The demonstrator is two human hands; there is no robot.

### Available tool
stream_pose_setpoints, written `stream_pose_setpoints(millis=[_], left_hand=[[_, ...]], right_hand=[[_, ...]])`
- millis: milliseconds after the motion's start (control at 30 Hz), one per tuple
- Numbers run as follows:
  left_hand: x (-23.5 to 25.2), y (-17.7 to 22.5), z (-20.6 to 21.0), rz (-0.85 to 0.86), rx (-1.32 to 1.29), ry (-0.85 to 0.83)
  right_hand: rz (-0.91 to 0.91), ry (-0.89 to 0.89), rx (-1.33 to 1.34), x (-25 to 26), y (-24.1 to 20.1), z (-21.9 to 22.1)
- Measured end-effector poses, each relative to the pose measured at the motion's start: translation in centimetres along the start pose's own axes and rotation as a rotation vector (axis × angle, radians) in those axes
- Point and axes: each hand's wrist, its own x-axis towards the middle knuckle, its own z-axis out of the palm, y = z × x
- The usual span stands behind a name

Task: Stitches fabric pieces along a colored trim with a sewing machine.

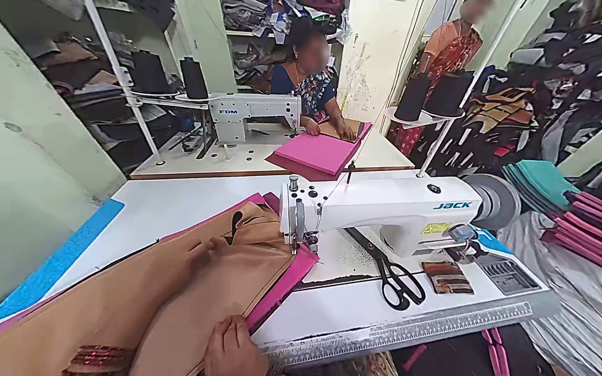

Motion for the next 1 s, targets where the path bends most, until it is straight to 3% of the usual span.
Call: stream_pose_setpoints(millis=[33, 67, 133, 200, 267, 333, 367, 467, 600, 700, 1000], left_hand=[[-0.6, 3.5, -3.0, -0.159, -0.008, -0.186], [-1.0, 6.4, -5.4, -0.265, -0.013, -0.268], [-1.9, 9.4, -7.0, -0.266, 0.078, -0.229], [-3.3, 9.1, -5.0, 0.077, 0.200, 0.077], [-2.8, 8.0, -1.4, 0.620, 0.253, 0.486], [-1.8, 9.4, 0.7, 0.981, 0.193, 0.508], [-1.1, 10.1, 1.9, 1.017, 0.153, 0.442], [0.5, 10.0, 4.3, 0.826, -0.019, -0.006], [0.0, 10.0, 6.2, 0.723, -0.089, -0.004], [-1.1, 10.9, 7.0, 0.640, -0.101, 0.024], [0.3, 11.2, 6.2, 0.641, -0.048, 0.009]], right_hand=[[-0.012, -0.006, -0.047, 0.0, -0.1, -0.3], [-0.030, -0.018, -0.113, 0.1, -0.3, -0.4], [-0.067, -0.041, -0.198, 0.1, -0.5, -0.6], [-0.112, -0.051, -0.172, 0.1, -0.3, -0.7], [-0.144, -0.002, -0.034, 0.1, 0.6, -0.4], [-0.141, 0.063, 0.202, 0.0, 1.9, -0.7], [-0.129, 0.091, 0.302, -0.3, 2.3, -0.7], [-0.134, 0.206, 0.309, -2.1, 3.3, -0.1], [-0.116, 0.291, 0.324, -4.7, 5.0, -0.6], [-0.127, 0.260, 0.360, -6.3, 5.8, -1.2], [-0.108, 0.191, 0.413, -6.2, 6.9, -2.2]])
